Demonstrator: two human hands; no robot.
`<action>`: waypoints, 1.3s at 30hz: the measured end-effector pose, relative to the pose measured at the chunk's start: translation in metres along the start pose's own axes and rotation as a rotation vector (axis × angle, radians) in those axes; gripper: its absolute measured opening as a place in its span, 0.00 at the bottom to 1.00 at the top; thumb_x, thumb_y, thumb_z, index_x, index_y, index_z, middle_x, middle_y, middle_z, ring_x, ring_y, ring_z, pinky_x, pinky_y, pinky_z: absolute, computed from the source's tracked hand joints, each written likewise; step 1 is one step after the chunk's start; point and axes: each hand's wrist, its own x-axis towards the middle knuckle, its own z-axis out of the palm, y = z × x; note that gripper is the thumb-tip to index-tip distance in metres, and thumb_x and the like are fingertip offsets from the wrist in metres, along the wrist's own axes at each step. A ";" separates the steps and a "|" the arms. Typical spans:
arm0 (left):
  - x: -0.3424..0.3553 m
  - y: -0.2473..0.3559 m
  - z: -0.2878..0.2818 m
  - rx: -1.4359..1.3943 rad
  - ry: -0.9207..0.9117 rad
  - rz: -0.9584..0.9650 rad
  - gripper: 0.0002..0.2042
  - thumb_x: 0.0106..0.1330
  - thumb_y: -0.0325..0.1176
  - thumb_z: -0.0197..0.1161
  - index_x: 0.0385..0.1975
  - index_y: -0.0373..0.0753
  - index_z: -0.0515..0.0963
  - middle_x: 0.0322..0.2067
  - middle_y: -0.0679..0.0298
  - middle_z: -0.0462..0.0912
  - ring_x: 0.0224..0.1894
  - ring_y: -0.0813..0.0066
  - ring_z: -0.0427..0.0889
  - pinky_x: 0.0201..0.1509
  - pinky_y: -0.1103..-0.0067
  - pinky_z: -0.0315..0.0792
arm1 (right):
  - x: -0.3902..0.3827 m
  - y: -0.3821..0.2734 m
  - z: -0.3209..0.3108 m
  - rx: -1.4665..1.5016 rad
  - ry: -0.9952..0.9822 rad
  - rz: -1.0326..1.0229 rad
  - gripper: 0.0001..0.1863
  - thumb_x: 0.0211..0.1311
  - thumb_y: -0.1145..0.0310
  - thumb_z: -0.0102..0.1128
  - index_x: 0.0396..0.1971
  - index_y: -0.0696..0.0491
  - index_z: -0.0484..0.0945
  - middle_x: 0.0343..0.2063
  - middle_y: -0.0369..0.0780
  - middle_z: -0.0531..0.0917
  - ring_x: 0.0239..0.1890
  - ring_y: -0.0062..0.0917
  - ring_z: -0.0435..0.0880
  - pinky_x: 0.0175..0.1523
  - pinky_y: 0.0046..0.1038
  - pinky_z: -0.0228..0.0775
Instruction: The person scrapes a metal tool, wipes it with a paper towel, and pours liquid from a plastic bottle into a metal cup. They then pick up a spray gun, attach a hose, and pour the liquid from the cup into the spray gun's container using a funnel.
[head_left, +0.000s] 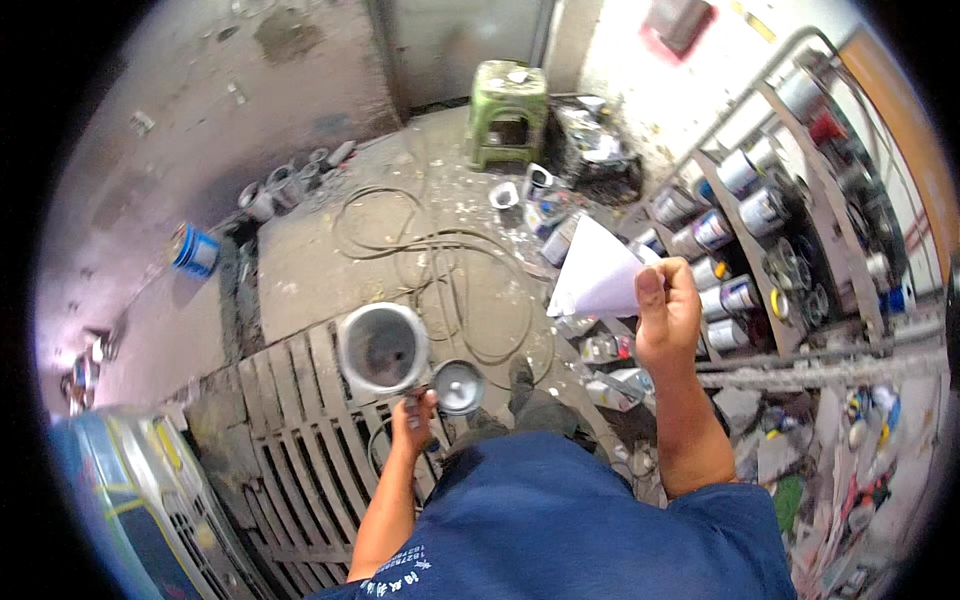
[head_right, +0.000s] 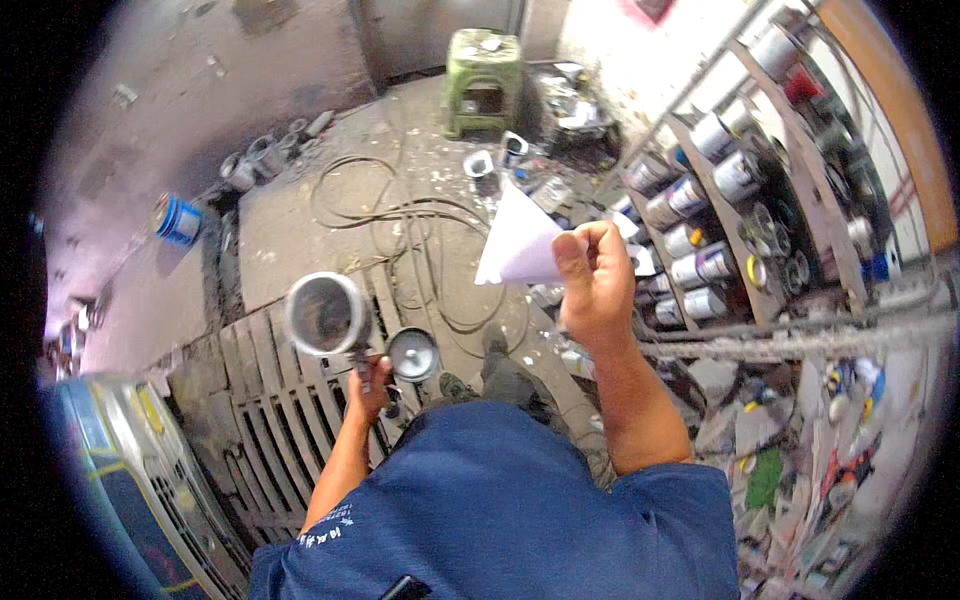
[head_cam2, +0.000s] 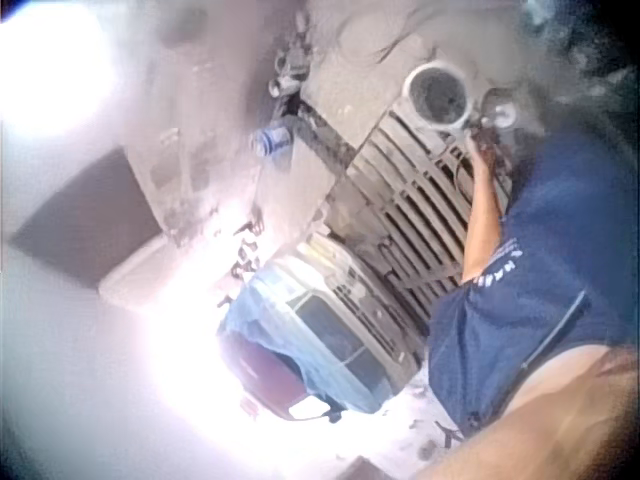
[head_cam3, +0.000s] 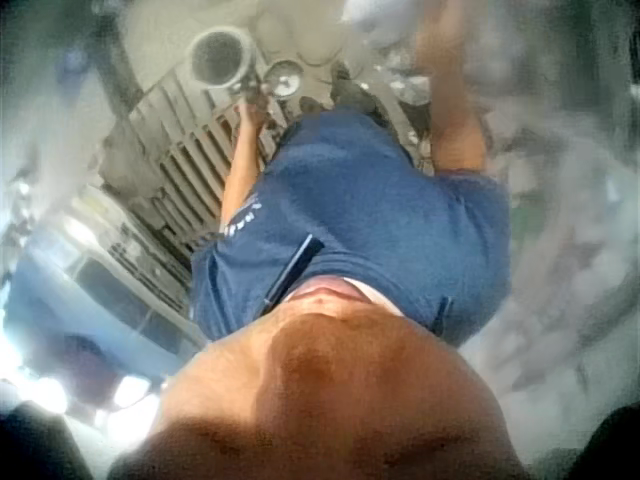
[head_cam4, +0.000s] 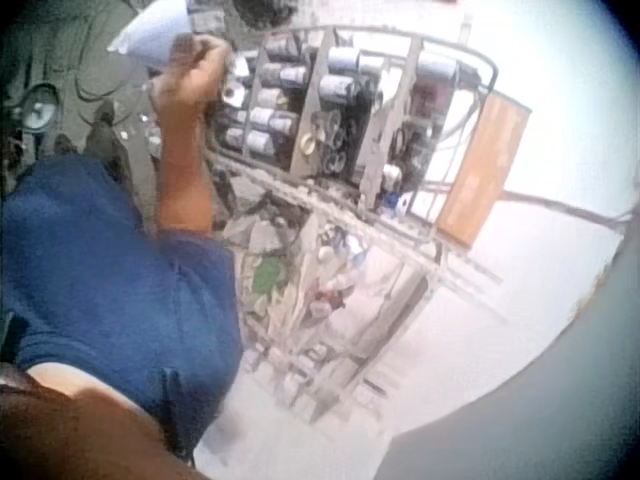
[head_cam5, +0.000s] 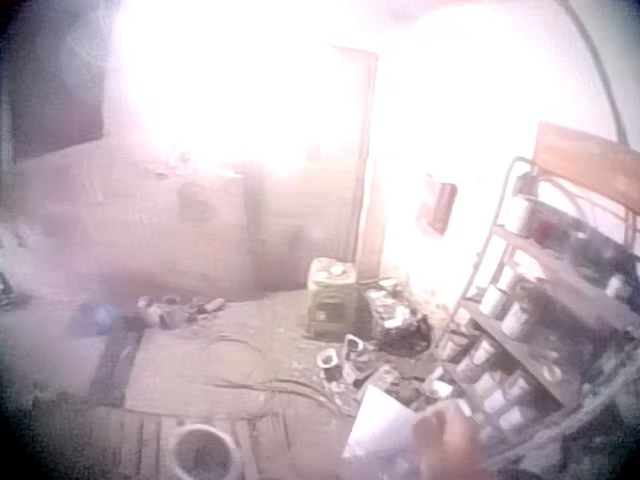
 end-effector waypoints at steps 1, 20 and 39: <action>-0.002 0.015 0.008 0.015 0.003 -0.009 0.11 0.64 0.36 0.60 0.31 0.33 0.79 0.24 0.67 0.80 0.27 0.82 0.74 0.32 0.81 0.69 | 0.001 -0.008 0.020 0.079 -0.018 -0.201 0.15 0.65 0.58 0.57 0.32 0.55 0.68 0.29 0.36 0.78 0.27 0.11 0.69 0.33 0.17 0.65; 0.047 0.007 0.047 0.227 -0.104 0.207 0.12 0.64 0.40 0.58 0.33 0.37 0.76 0.25 0.64 0.73 0.31 0.74 0.73 0.37 0.76 0.69 | 0.023 -0.033 0.100 -0.190 -0.829 -1.140 0.22 0.53 0.51 0.63 0.37 0.55 0.74 0.35 0.41 0.78 0.40 0.34 0.81 0.51 0.36 0.71; 0.108 -0.054 0.069 0.151 0.260 -0.139 0.15 0.68 0.42 0.47 0.38 0.35 0.71 0.25 0.70 0.69 0.25 0.85 0.62 0.27 0.82 0.58 | -0.044 0.588 0.064 0.255 0.141 1.250 0.13 0.64 0.59 0.55 0.34 0.55 0.74 0.18 0.32 0.72 0.15 0.16 0.67 0.18 0.21 0.57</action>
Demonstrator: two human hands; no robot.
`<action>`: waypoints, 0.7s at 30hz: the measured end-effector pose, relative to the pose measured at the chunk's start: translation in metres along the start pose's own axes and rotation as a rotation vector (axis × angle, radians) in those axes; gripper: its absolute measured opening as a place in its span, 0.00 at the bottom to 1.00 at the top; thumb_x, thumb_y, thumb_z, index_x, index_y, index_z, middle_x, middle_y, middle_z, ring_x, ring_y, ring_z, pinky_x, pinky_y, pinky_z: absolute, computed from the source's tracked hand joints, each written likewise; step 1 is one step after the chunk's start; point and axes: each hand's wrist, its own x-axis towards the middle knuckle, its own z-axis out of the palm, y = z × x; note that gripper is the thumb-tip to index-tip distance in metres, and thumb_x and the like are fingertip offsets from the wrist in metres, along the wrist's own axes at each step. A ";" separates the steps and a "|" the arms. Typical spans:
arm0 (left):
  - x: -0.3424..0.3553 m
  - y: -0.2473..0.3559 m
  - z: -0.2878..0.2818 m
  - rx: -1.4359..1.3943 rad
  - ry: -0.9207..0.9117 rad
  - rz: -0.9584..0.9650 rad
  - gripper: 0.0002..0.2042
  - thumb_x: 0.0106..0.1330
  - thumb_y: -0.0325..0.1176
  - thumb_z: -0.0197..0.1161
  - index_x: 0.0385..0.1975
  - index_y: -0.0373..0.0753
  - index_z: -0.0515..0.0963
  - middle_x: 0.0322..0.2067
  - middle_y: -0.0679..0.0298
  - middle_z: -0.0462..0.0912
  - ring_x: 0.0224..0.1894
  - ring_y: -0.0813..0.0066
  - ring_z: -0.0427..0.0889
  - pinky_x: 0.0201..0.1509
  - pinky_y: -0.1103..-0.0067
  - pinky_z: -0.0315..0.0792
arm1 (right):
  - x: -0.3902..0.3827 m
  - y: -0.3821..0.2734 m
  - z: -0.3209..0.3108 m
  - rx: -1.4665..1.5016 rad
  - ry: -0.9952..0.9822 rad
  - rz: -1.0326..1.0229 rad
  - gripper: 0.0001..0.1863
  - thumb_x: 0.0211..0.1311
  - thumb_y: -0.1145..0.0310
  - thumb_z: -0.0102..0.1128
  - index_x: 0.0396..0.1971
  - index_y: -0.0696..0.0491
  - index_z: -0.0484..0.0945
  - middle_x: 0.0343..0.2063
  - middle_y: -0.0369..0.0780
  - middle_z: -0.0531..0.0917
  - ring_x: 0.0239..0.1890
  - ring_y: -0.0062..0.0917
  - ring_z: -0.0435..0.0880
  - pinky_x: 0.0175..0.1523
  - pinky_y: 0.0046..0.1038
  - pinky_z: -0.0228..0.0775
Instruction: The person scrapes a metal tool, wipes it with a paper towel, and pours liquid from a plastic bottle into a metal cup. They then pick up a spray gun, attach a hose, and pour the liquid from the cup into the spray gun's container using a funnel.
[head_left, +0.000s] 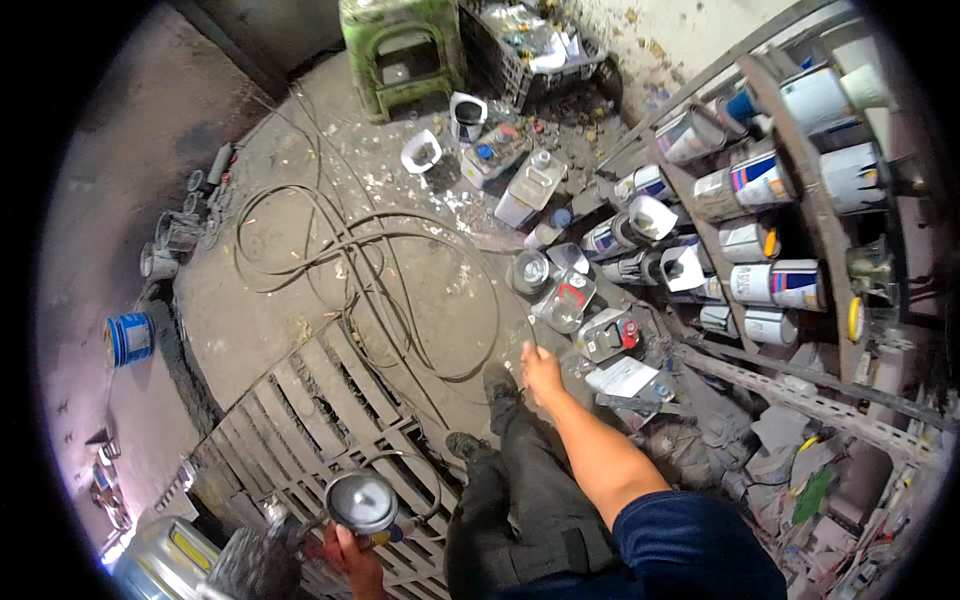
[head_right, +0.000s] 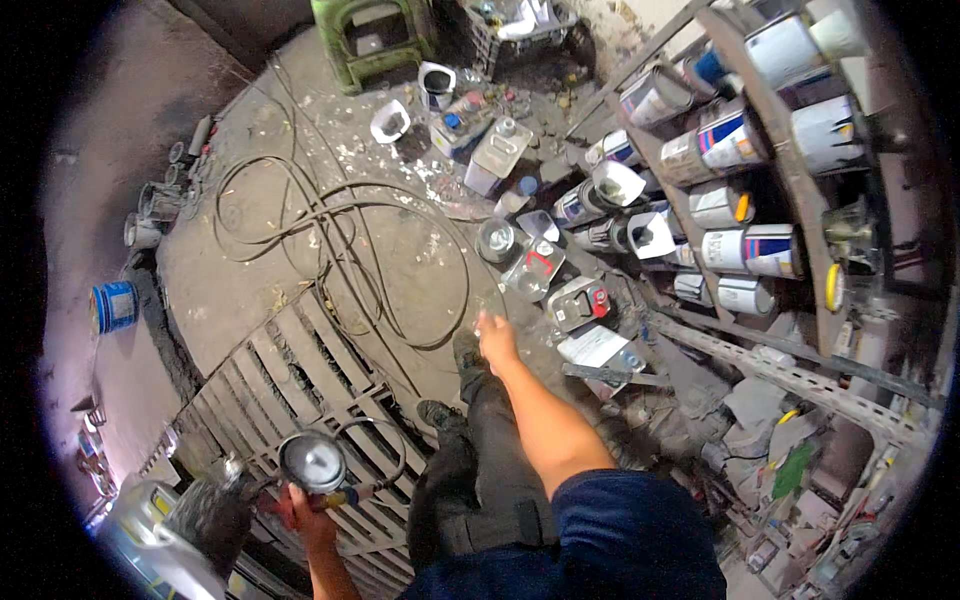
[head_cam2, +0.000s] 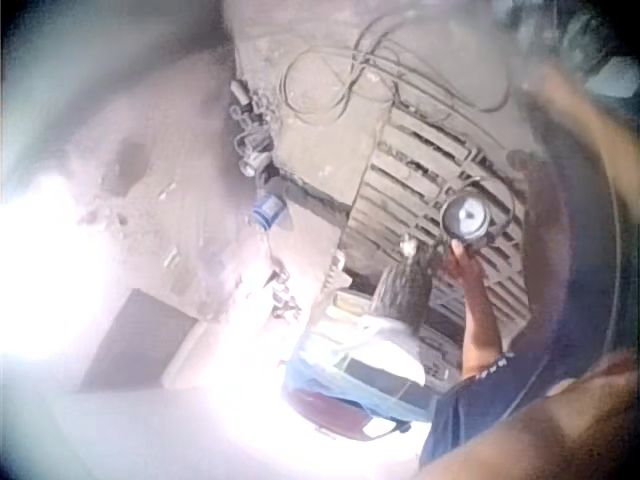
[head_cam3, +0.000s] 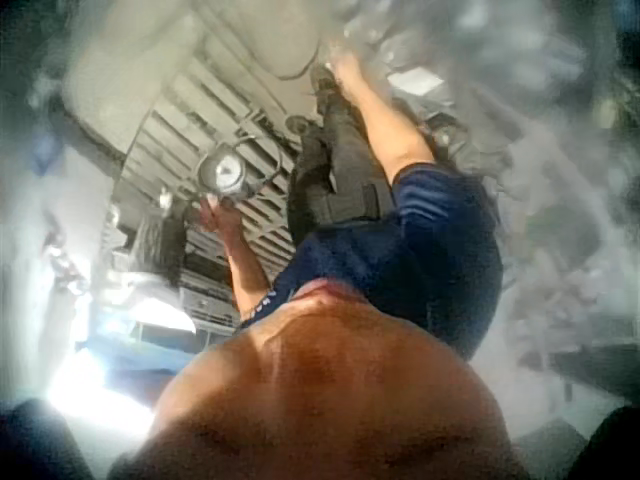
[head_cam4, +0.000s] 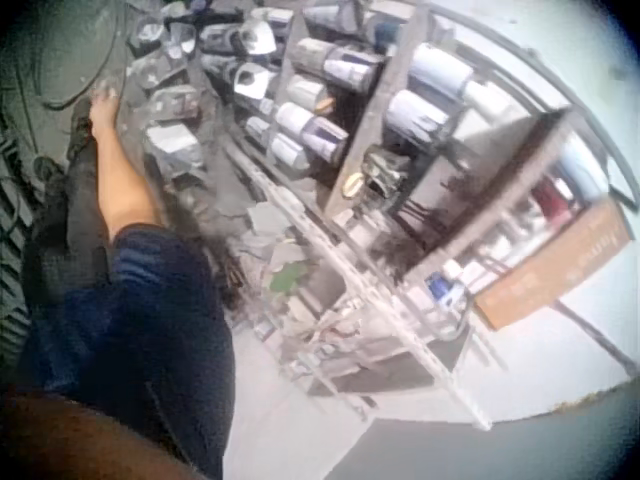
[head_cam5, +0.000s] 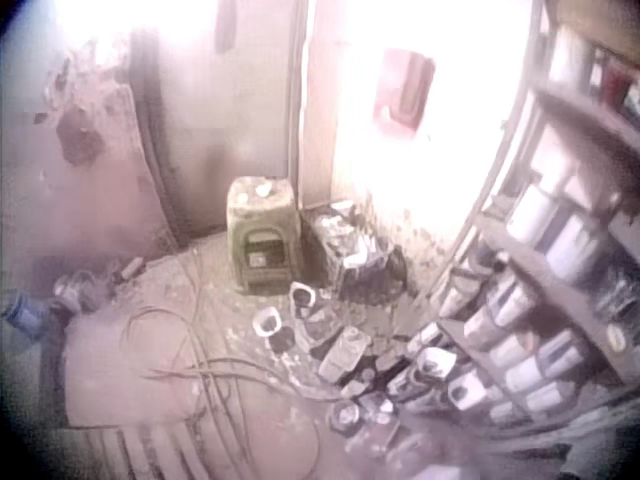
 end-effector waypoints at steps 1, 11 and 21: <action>0.004 -0.002 0.003 -0.072 -0.011 -0.053 0.15 0.69 0.43 0.47 0.40 0.36 0.70 0.29 0.69 0.71 0.28 0.83 0.66 0.30 0.82 0.61 | 0.028 0.009 0.001 0.096 0.037 0.059 0.13 0.65 0.59 0.54 0.34 0.55 0.74 0.18 0.32 0.71 0.15 0.16 0.67 0.19 0.21 0.56; 0.031 -0.038 0.041 -0.239 0.039 -0.101 0.24 0.70 0.46 0.50 0.58 0.35 0.63 0.51 0.58 0.72 0.50 0.69 0.74 0.50 0.72 0.71 | 0.224 0.045 0.033 0.753 0.127 0.079 0.11 0.63 0.60 0.58 0.40 0.48 0.72 0.30 0.32 0.74 0.31 0.20 0.73 0.36 0.25 0.68; 0.031 -0.041 0.066 -0.287 0.031 -0.146 0.18 0.71 0.44 0.48 0.50 0.35 0.67 0.43 0.61 0.76 0.41 0.74 0.76 0.41 0.78 0.72 | 0.271 0.037 0.039 0.877 0.148 0.069 0.18 0.64 0.59 0.56 0.50 0.49 0.67 0.45 0.37 0.72 0.45 0.26 0.72 0.49 0.32 0.67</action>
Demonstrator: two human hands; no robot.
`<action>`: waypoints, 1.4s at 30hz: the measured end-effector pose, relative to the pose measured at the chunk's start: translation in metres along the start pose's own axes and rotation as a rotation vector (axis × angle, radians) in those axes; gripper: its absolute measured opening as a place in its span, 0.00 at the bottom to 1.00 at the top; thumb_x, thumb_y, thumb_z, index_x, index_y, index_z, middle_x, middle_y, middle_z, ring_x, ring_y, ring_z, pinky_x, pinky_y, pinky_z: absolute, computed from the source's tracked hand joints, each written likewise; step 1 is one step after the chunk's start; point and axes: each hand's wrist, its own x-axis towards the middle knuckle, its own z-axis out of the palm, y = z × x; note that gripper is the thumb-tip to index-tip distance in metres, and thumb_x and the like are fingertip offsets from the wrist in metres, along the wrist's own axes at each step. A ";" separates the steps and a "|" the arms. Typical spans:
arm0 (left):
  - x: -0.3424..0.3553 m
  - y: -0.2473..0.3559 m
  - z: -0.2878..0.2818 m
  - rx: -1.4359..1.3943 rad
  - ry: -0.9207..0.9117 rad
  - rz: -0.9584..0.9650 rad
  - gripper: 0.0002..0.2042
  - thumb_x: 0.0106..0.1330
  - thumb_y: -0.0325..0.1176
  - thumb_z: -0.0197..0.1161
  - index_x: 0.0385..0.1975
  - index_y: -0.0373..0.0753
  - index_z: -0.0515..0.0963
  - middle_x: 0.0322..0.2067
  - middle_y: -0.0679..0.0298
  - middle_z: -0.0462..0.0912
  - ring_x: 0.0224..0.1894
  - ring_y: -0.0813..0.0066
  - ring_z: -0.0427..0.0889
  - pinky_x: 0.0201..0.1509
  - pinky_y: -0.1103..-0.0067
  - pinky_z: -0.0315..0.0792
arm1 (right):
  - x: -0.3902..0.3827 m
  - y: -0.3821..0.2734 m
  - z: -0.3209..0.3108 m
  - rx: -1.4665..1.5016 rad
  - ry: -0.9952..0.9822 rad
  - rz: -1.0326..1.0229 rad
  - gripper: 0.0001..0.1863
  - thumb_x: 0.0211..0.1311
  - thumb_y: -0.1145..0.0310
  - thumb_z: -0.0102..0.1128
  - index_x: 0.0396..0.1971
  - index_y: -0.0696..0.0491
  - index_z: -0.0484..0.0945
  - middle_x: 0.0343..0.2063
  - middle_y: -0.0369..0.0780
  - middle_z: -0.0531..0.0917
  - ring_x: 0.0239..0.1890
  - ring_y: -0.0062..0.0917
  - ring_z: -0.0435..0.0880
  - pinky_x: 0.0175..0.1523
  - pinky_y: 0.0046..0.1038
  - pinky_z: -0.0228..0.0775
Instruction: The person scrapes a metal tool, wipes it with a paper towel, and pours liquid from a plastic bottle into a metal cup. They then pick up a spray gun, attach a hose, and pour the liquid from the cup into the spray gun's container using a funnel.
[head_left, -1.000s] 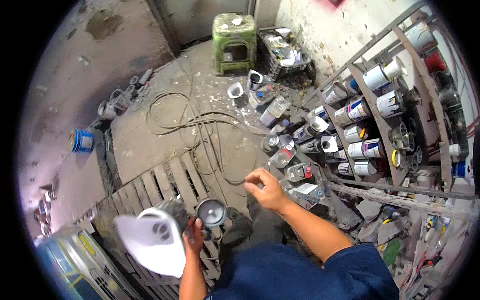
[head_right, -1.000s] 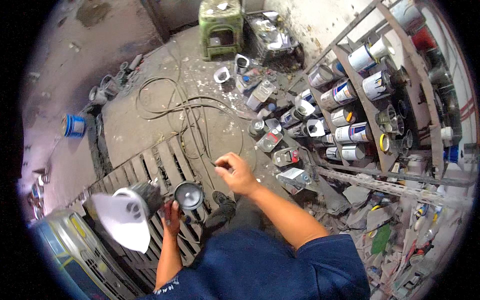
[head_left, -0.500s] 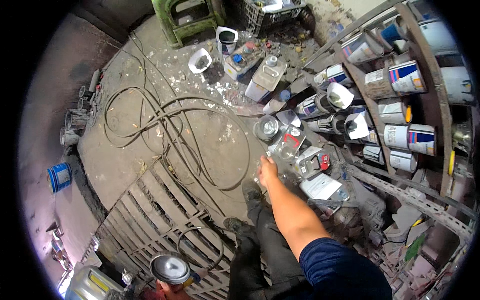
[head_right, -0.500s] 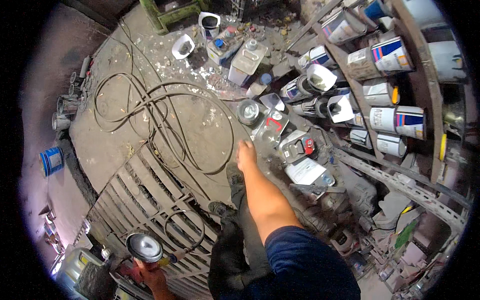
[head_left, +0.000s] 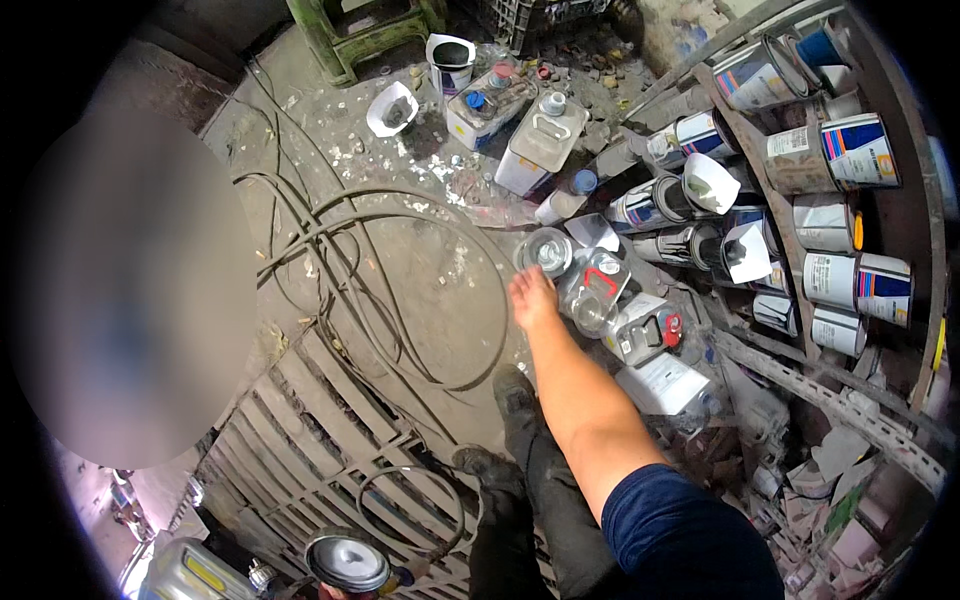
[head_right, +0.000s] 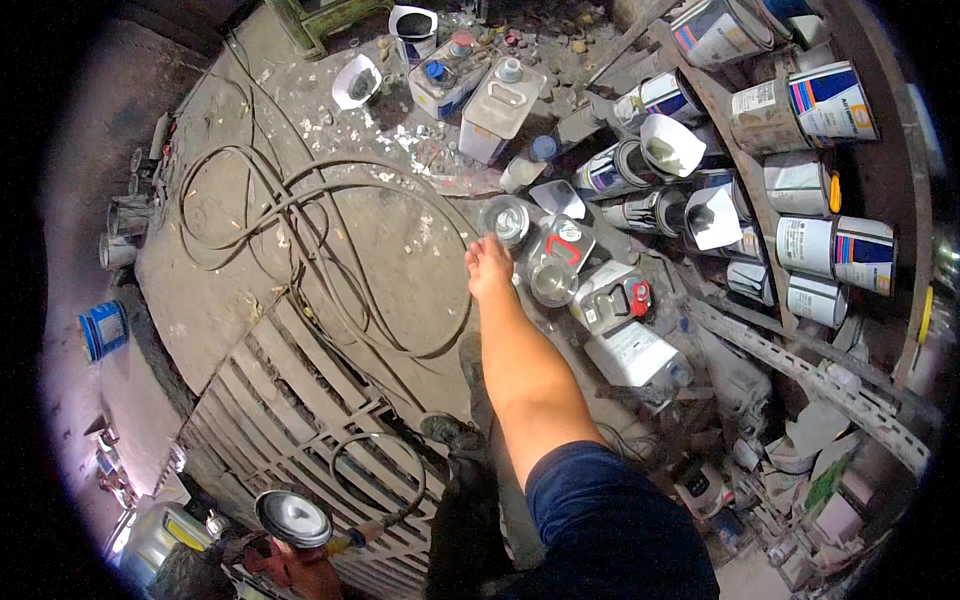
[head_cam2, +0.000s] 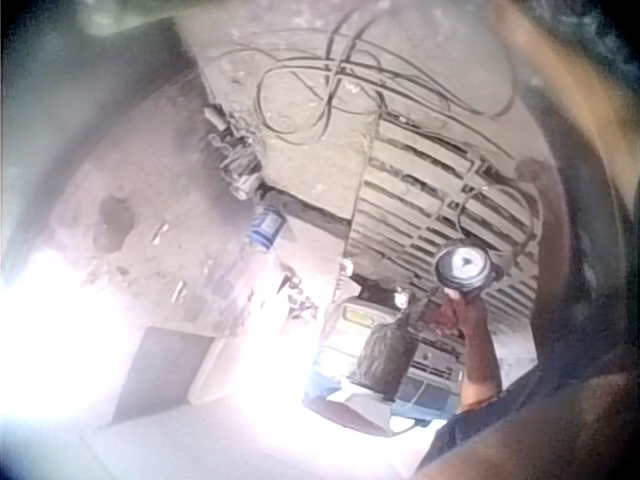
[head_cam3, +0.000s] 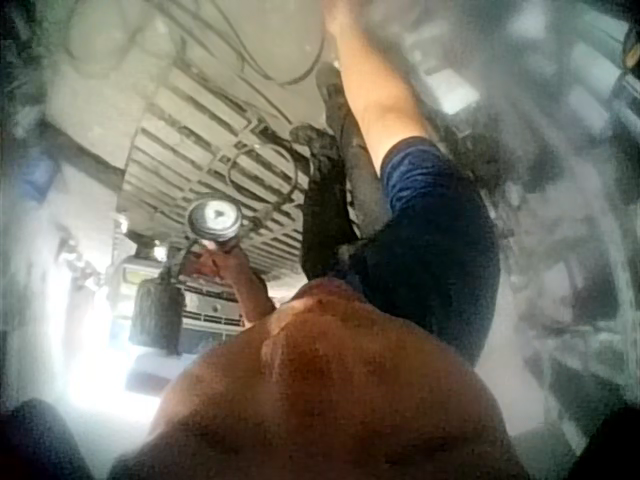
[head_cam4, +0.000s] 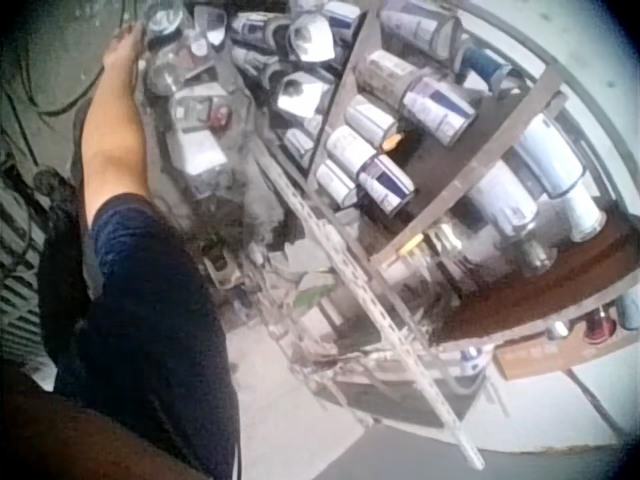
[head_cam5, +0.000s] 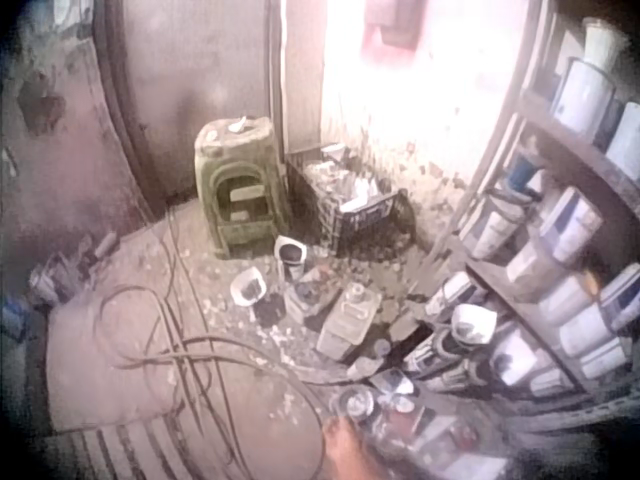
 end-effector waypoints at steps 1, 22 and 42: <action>0.001 -0.001 0.001 0.011 -0.003 0.000 0.18 0.72 0.44 0.48 0.50 0.35 0.68 0.43 0.61 0.76 0.41 0.75 0.76 0.41 0.79 0.72 | -0.002 -0.001 0.000 -0.005 0.009 -0.010 0.20 0.65 0.60 0.55 0.52 0.51 0.66 0.48 0.39 0.71 0.48 0.29 0.72 0.50 0.33 0.67; -0.056 0.036 -0.043 0.290 -0.057 0.122 0.16 0.67 0.42 0.54 0.44 0.35 0.73 0.29 0.70 0.72 0.28 0.81 0.68 0.29 0.80 0.63 | -0.291 -0.126 0.069 -0.973 -0.476 -0.436 0.12 0.66 0.62 0.52 0.31 0.56 0.74 0.27 0.35 0.78 0.30 0.20 0.78 0.37 0.25 0.72; -0.127 0.012 -0.119 -0.045 -0.204 0.266 0.12 0.64 0.37 0.60 0.31 0.31 0.77 0.23 0.64 0.80 0.28 0.80 0.76 0.33 0.77 0.69 | -0.844 -0.086 0.171 -1.443 -1.398 -0.556 0.15 0.66 0.69 0.53 0.19 0.59 0.69 0.47 0.45 0.77 0.35 0.15 0.75 0.36 0.19 0.72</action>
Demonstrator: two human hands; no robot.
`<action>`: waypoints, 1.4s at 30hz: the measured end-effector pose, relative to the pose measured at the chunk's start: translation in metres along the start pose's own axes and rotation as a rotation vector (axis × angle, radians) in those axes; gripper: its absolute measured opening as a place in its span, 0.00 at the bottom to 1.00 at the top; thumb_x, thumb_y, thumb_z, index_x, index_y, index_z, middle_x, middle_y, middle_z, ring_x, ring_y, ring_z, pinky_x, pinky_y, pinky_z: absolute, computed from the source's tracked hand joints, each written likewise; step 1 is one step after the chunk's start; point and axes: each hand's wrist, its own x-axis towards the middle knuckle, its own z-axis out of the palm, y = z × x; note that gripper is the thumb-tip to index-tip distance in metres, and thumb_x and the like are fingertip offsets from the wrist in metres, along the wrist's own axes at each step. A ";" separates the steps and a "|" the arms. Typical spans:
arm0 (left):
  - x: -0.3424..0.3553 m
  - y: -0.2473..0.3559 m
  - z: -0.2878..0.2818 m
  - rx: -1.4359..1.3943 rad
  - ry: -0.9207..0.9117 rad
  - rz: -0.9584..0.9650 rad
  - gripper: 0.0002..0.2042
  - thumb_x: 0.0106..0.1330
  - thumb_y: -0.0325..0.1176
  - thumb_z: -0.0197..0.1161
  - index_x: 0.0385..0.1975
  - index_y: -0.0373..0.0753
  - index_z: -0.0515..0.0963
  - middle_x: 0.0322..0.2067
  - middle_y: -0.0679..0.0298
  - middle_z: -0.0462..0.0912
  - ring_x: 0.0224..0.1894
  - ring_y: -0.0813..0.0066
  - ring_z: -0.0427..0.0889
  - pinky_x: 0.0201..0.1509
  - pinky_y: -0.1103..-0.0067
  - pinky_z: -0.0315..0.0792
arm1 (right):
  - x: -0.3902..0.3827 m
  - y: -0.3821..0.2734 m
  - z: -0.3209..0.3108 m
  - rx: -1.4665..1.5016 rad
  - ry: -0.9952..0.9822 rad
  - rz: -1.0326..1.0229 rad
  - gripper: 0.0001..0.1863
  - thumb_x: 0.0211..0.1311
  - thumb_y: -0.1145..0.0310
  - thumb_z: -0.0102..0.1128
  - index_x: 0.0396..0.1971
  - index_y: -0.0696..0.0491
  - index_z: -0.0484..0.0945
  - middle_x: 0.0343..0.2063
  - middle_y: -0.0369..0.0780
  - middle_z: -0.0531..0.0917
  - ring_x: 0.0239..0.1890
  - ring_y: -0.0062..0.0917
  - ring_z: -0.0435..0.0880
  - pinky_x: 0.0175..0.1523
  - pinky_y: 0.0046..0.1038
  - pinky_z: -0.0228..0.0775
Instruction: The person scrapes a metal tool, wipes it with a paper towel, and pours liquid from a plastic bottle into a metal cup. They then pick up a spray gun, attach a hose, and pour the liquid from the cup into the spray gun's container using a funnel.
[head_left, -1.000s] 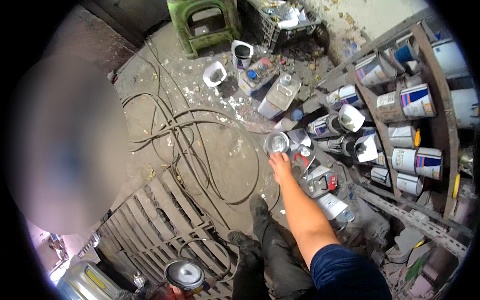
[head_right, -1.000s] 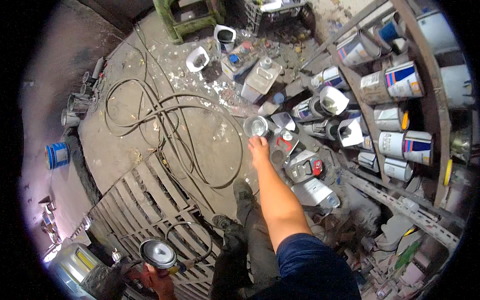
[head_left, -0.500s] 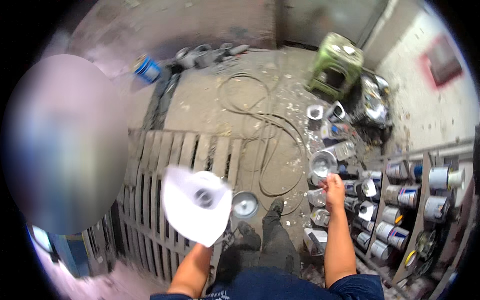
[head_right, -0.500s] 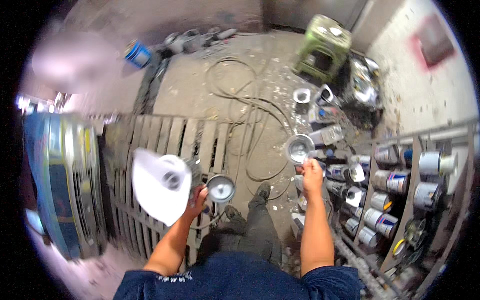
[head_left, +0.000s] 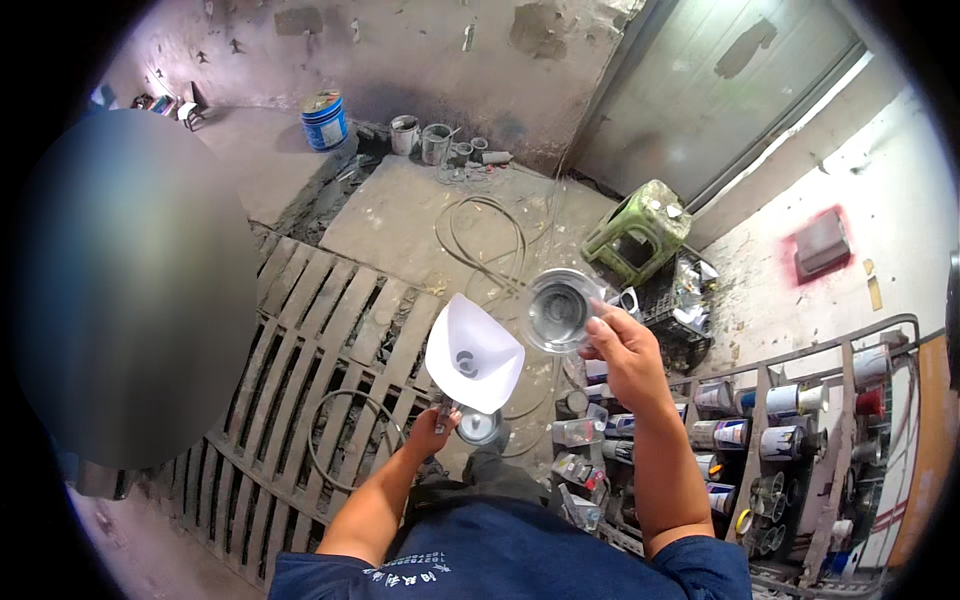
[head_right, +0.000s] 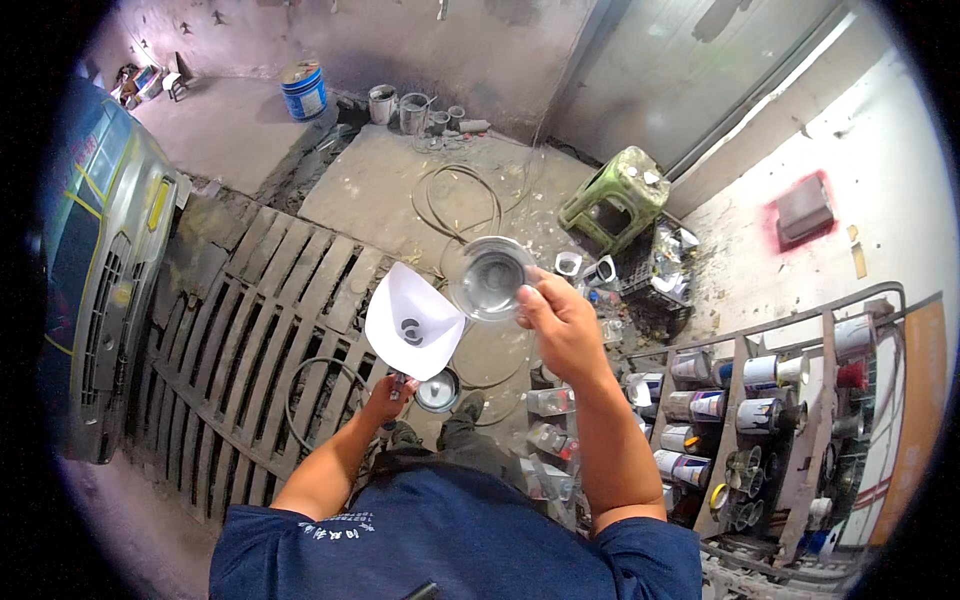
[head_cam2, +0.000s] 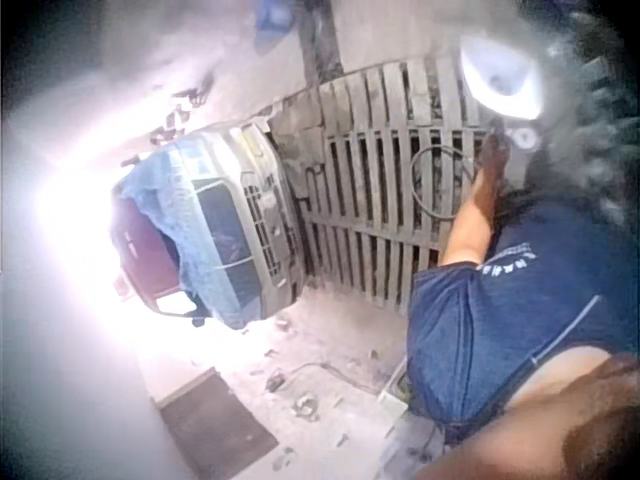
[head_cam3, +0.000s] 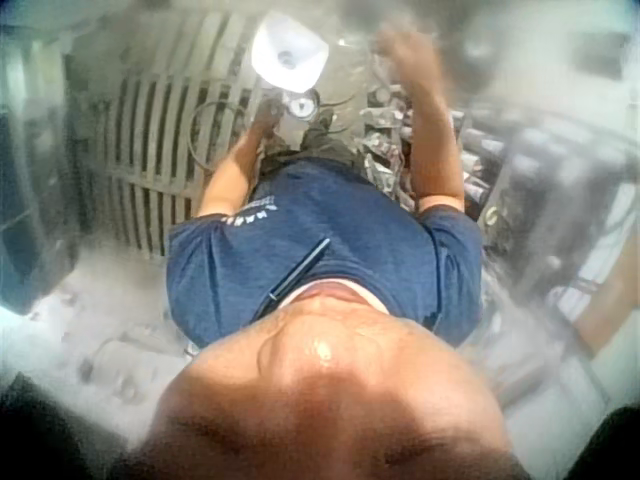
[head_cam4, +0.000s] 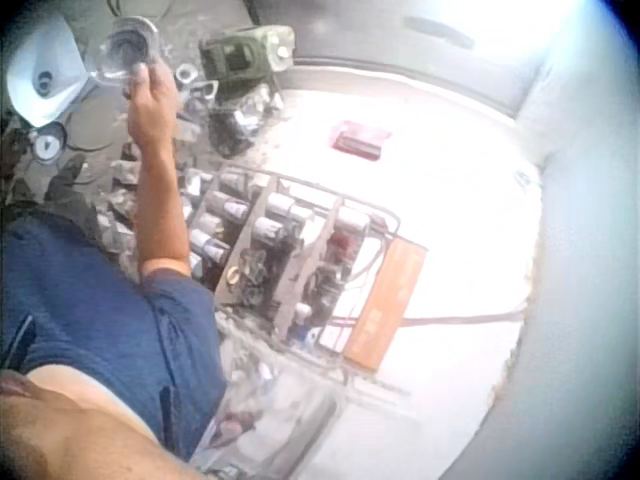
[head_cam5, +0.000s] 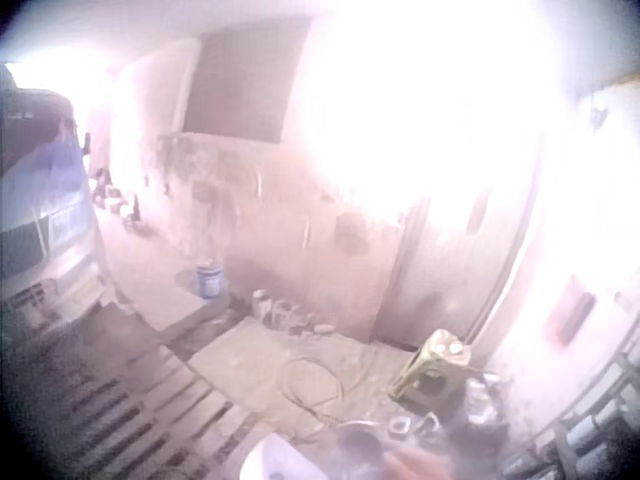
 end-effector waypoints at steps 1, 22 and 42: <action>-0.003 0.002 0.002 -0.060 -0.001 -0.032 0.13 0.64 0.37 0.60 0.31 0.31 0.77 0.23 0.63 0.80 0.28 0.79 0.76 0.33 0.77 0.69 | -0.002 -0.004 0.007 -0.135 0.000 -0.101 0.14 0.64 0.70 0.55 0.20 0.60 0.69 0.45 0.48 0.78 0.40 0.23 0.77 0.39 0.25 0.70; -0.034 0.015 -0.025 -0.061 -0.085 0.049 0.17 0.65 0.43 0.59 0.20 0.36 0.72 0.14 0.69 0.66 0.20 0.80 0.65 0.25 0.77 0.61 | -0.041 -0.043 0.082 -0.867 0.166 -0.757 0.11 0.59 0.70 0.58 0.23 0.59 0.68 0.49 0.56 0.75 0.31 0.49 0.81 0.33 0.40 0.74; -0.036 0.020 -0.028 -0.005 -0.103 0.066 0.20 0.64 0.46 0.59 0.19 0.35 0.72 0.14 0.64 0.69 0.21 0.72 0.68 0.28 0.72 0.64 | -0.050 -0.049 0.090 -0.903 0.170 -0.795 0.09 0.56 0.70 0.61 0.23 0.57 0.70 0.48 0.52 0.76 0.26 0.40 0.82 0.28 0.36 0.75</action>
